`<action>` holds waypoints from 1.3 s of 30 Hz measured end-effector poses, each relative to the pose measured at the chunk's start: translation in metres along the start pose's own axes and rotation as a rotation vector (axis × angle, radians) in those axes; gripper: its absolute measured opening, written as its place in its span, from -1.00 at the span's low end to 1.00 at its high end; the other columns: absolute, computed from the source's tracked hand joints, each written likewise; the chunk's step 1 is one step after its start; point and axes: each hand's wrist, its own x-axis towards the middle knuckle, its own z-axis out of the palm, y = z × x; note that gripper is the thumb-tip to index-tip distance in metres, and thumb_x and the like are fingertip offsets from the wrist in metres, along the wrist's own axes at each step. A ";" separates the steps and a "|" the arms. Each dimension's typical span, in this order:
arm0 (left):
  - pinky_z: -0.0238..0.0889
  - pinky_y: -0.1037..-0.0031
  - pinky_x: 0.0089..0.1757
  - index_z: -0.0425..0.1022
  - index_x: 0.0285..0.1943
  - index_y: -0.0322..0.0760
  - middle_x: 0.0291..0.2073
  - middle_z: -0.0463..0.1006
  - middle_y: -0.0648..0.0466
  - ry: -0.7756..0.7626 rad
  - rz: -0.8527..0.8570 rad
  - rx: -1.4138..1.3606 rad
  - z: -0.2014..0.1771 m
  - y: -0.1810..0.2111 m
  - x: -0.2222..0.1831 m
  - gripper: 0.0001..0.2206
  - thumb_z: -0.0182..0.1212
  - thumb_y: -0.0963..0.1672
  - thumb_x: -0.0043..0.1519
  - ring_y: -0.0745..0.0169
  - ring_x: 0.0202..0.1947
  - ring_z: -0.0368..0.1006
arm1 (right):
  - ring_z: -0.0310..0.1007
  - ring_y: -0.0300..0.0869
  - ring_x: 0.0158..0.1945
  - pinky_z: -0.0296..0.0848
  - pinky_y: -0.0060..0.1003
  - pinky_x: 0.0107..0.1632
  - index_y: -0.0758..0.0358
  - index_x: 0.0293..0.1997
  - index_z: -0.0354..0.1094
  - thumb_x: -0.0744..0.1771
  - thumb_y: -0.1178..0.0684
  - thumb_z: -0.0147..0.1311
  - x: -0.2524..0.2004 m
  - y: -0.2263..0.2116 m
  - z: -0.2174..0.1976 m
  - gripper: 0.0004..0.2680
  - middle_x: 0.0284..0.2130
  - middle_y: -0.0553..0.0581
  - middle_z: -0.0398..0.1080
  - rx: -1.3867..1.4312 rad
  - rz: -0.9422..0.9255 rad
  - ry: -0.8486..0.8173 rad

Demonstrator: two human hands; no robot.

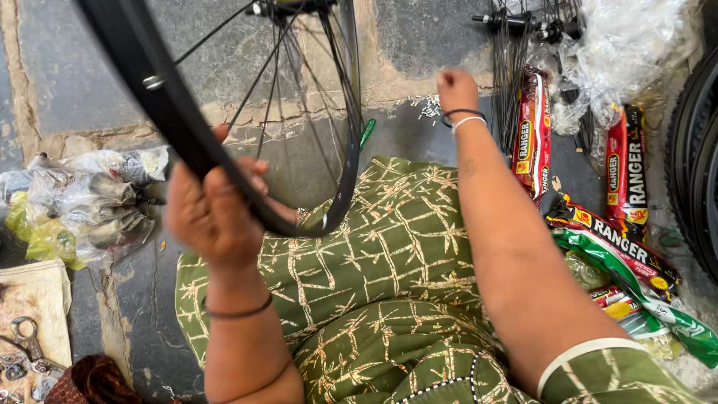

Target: The person inserts metal spokes into the holes of a bicycle wheel rim by hand and uses a screwdriver to tighten the small metal nipples. They pick up components from the floor and thread them into the assembly while holding the wheel in their lap.

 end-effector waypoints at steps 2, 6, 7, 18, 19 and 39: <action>0.49 0.48 -0.26 0.43 0.28 -0.56 -0.36 0.58 -0.03 -0.014 0.056 0.008 -0.005 0.010 0.005 -0.66 0.05 -0.09 0.57 0.36 -0.45 0.56 | 0.53 0.17 -0.12 0.47 -0.04 0.02 0.18 -0.20 0.61 0.29 -0.01 0.21 -0.004 0.038 0.008 -0.86 -0.24 0.32 0.54 -0.418 0.085 -0.327; 0.50 0.48 -0.28 0.41 0.25 -0.55 -0.07 0.58 -0.21 0.028 -0.022 0.035 0.001 0.036 0.005 -0.65 0.11 -0.07 0.50 0.30 -0.40 0.60 | 0.53 0.19 -0.10 0.48 0.00 0.03 0.18 -0.16 0.59 0.29 0.07 0.20 -0.004 0.060 0.054 -0.88 -0.20 0.32 0.54 -0.351 -0.053 -0.416; 0.51 0.48 -0.28 0.41 0.24 -0.56 -0.02 0.59 -0.26 0.047 -0.067 0.041 0.005 0.043 0.004 -0.63 0.13 -0.06 0.48 0.28 -0.38 0.60 | 0.52 0.21 -0.09 0.48 0.02 0.02 0.18 -0.17 0.60 0.28 0.09 0.22 -0.003 0.057 0.068 -0.88 -0.19 0.33 0.53 -0.314 -0.149 -0.401; 0.14 -0.02 0.31 0.42 0.21 -0.64 -0.03 0.61 -0.41 0.065 -0.252 -0.050 0.028 0.056 0.002 -0.58 0.24 -0.05 0.48 -0.13 -0.07 0.66 | 0.54 0.15 -0.12 0.50 0.05 -0.09 0.21 -0.25 0.49 0.31 0.07 0.13 0.011 0.059 0.105 -0.91 -0.20 0.26 0.48 -0.605 -0.504 -0.677; 0.19 -0.01 0.25 0.41 0.22 -0.65 -0.01 0.60 -0.42 0.066 -0.263 -0.063 0.029 0.055 0.001 -0.57 0.23 -0.05 0.46 -0.17 -0.05 0.65 | 0.54 0.15 -0.13 0.50 0.05 -0.10 0.23 -0.25 0.48 0.30 0.04 0.14 0.011 0.057 0.104 -0.89 -0.22 0.26 0.47 -0.608 -0.552 -0.662; 0.36 0.68 -0.06 0.42 0.37 -0.47 -0.03 0.61 0.10 -0.186 -0.113 -0.147 0.043 0.042 -0.002 -0.68 0.06 -0.15 0.51 0.56 -0.11 0.44 | 0.48 -0.25 -0.16 0.44 -0.43 -0.13 0.21 0.05 0.54 0.37 0.34 0.16 -0.062 -0.282 -0.198 -0.80 -0.16 0.10 0.50 0.323 -0.707 -0.355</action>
